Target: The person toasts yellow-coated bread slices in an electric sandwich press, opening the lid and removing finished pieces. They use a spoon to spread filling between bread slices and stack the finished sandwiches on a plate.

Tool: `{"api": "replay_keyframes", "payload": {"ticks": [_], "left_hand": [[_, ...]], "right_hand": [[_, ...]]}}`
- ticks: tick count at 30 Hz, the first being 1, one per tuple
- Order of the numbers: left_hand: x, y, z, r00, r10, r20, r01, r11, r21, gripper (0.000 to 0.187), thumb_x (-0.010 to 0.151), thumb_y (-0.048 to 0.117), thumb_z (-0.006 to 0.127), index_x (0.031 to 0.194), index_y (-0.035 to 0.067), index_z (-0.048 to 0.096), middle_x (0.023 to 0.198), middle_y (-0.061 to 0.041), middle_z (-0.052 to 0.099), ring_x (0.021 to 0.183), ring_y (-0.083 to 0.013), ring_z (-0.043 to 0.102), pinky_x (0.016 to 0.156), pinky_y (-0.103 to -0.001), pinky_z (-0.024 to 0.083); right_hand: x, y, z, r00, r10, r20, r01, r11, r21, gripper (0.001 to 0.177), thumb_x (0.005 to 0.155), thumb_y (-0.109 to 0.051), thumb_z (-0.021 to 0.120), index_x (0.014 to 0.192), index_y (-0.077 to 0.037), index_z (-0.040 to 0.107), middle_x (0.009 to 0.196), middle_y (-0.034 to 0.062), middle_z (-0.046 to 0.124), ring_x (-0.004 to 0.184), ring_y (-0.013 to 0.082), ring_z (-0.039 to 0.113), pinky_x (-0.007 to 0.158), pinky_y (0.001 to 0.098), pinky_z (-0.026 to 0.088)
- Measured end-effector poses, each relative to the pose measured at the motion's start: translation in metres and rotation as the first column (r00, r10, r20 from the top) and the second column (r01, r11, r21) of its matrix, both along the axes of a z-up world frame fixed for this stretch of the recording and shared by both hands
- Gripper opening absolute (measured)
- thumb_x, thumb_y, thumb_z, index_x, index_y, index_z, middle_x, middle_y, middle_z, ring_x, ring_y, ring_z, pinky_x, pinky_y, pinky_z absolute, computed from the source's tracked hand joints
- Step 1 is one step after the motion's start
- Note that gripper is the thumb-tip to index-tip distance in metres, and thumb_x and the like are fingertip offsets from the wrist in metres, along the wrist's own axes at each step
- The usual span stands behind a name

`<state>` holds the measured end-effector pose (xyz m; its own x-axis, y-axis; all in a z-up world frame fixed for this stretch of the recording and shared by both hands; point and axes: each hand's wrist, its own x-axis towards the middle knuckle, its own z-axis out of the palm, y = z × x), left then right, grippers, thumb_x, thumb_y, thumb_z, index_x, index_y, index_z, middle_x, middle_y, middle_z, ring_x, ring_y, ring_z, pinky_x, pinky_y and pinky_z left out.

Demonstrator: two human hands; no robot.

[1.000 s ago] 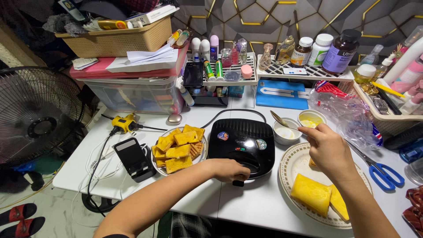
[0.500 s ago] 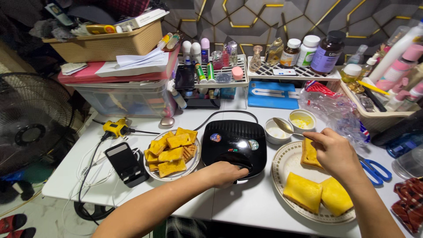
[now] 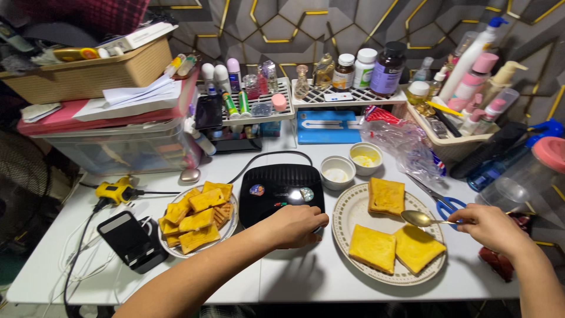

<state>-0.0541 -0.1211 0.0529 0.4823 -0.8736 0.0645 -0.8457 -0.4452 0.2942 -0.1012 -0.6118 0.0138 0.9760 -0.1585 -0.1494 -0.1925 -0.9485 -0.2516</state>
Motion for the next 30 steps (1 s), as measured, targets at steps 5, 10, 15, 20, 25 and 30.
{"api": "replay_keyframes", "payload": {"ticks": [5, 10, 15, 20, 25, 30], "left_hand": [[0.004, -0.031, -0.017, 0.997, -0.075, 0.023, 0.077, 0.992, -0.098, 0.049, 0.084, 0.031, 0.077, 0.122, 0.006, 0.058, 0.112, -0.013, 0.064, 0.109, -0.0341, 0.062, 0.088, -0.044, 0.055], [0.006, -0.068, -0.045, 0.99, -0.143, -0.01, 0.14, 0.982, -0.129, 0.08, 0.075, 0.047, 0.085, 0.131, 0.001, 0.051, 0.125, -0.02, 0.059, 0.124, -0.0376, 0.055, 0.102, -0.044, 0.05], [0.013, -0.102, -0.075, 0.987, -0.161, -0.028, 0.158, 0.983, -0.092, 0.107, 0.061, 0.057, 0.09, 0.139, -0.001, 0.045, 0.135, -0.024, 0.057, 0.14, -0.0409, 0.044, 0.109, -0.047, 0.046], [0.017, -0.125, -0.088, 0.992, -0.124, -0.028, 0.126, 0.991, 0.047, 0.112, 0.055, 0.06, 0.092, 0.138, 0.002, 0.045, 0.135, -0.022, 0.058, 0.14, -0.0419, 0.04, 0.103, -0.055, 0.043], [0.017, -0.129, -0.082, 0.994, -0.112, -0.003, 0.112, 0.993, 0.02, 0.103, 0.055, 0.056, 0.091, 0.133, 0.005, 0.047, 0.12, -0.018, 0.062, 0.123, -0.0372, 0.054, 0.098, -0.05, 0.048], [0.001, -0.119, -0.068, 0.994, -0.077, 0.083, 0.081, 0.995, -0.051, 0.106, 0.053, 0.047, 0.093, 0.138, 0.005, 0.045, 0.116, -0.017, 0.058, 0.11, -0.0356, 0.058, 0.092, -0.046, 0.052]], "right_hand": [[0.002, 0.012, 0.0, 0.99, 0.127, -0.057, -0.129, 0.991, -0.041, 0.027, 0.083, -0.021, 0.076, 0.109, -0.023, 0.082, 0.1, 0.0034, 0.077, 0.101, 0.0226, 0.073, 0.09, 0.0377, 0.055], [0.015, 0.038, -0.009, 0.978, 0.205, -0.047, -0.204, 0.979, 0.023, 0.028, 0.083, -0.018, 0.073, 0.109, -0.021, 0.082, 0.1, 0.0056, 0.076, 0.1, 0.0246, 0.072, 0.088, 0.0381, 0.055], [0.01, 0.047, -0.021, 0.981, 0.182, 0.068, -0.194, 0.948, 0.251, 0.026, 0.082, -0.014, 0.071, 0.107, -0.013, 0.08, 0.1, 0.0085, 0.08, 0.094, 0.0248, 0.076, 0.085, 0.0356, 0.057], [-0.018, 0.063, -0.034, 0.997, -0.018, 0.069, -0.001, 0.964, 0.267, 0.031, 0.088, -0.023, 0.067, 0.116, -0.014, 0.075, 0.098, 0.015, 0.079, 0.09, 0.0261, 0.076, 0.084, 0.036, 0.057], [-0.032, 0.086, -0.036, 0.989, -0.15, -0.012, 0.144, 0.919, 0.368, 0.032, 0.084, -0.028, 0.072, 0.111, -0.012, 0.078, 0.096, 0.014, 0.078, 0.089, 0.0251, 0.077, 0.083, 0.0363, 0.058], [-0.017, 0.1, -0.034, 0.977, -0.197, -0.085, 0.215, 0.911, 0.351, 0.036, 0.085, -0.031, 0.073, 0.115, -0.012, 0.079, 0.094, 0.0153, 0.082, 0.087, 0.0261, 0.079, 0.082, 0.0365, 0.059]]}}
